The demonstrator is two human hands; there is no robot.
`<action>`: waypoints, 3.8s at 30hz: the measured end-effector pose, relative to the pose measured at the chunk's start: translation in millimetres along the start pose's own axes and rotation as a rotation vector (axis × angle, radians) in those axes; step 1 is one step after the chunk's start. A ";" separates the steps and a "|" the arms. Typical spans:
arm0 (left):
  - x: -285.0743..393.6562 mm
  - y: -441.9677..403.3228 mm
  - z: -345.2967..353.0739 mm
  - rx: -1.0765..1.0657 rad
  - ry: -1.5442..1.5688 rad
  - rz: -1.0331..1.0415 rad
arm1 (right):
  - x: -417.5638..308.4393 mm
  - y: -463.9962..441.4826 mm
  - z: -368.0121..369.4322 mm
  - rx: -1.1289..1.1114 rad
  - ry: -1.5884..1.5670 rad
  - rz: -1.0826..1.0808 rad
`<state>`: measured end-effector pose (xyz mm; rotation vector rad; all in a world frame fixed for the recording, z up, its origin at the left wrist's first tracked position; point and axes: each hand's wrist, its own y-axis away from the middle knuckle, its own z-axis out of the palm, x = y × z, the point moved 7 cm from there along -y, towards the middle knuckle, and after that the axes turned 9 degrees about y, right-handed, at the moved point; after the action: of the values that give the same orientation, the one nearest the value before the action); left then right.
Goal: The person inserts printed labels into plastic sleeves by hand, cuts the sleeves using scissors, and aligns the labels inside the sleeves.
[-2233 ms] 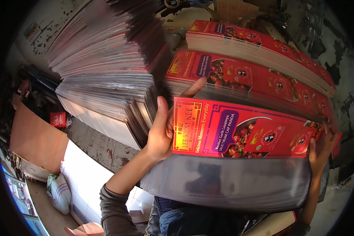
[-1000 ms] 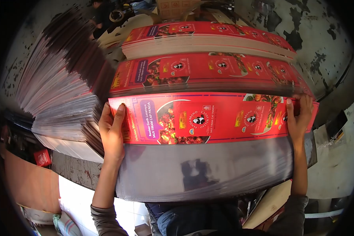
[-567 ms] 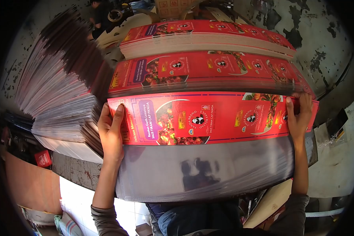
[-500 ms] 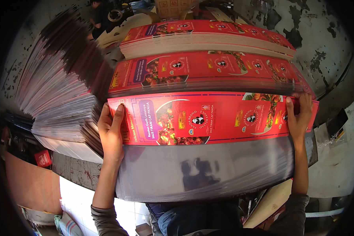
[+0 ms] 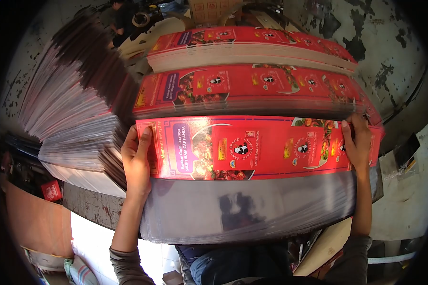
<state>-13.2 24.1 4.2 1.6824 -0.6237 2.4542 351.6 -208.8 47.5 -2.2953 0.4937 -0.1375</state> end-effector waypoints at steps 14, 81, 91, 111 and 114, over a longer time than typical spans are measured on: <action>-5.0 11.0 11.4 -0.344 -0.791 -0.138 | 5.2 14.3 33.5 -0.673 -0.225 -0.010; 39.6 109.4 55.2 -0.457 -1.263 0.722 | -165.5 -70.6 -87.5 -0.084 -0.628 -0.258; 40.0 112.7 55.7 -0.506 -1.276 0.755 | -263.3 -108.3 -86.0 -0.099 -1.055 -0.276; 38.6 105.4 54.5 -0.392 -1.306 0.636 | -304.8 -112.2 -63.3 0.026 -1.065 -0.234; 35.9 106.4 47.2 -0.366 -1.318 0.596 | -317.4 -101.5 -45.7 -0.071 -1.104 -0.252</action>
<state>-18.7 -96.2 22.2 3.0142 -1.6988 0.8771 79.8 -51.7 168.3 -2.0955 -0.3650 0.9813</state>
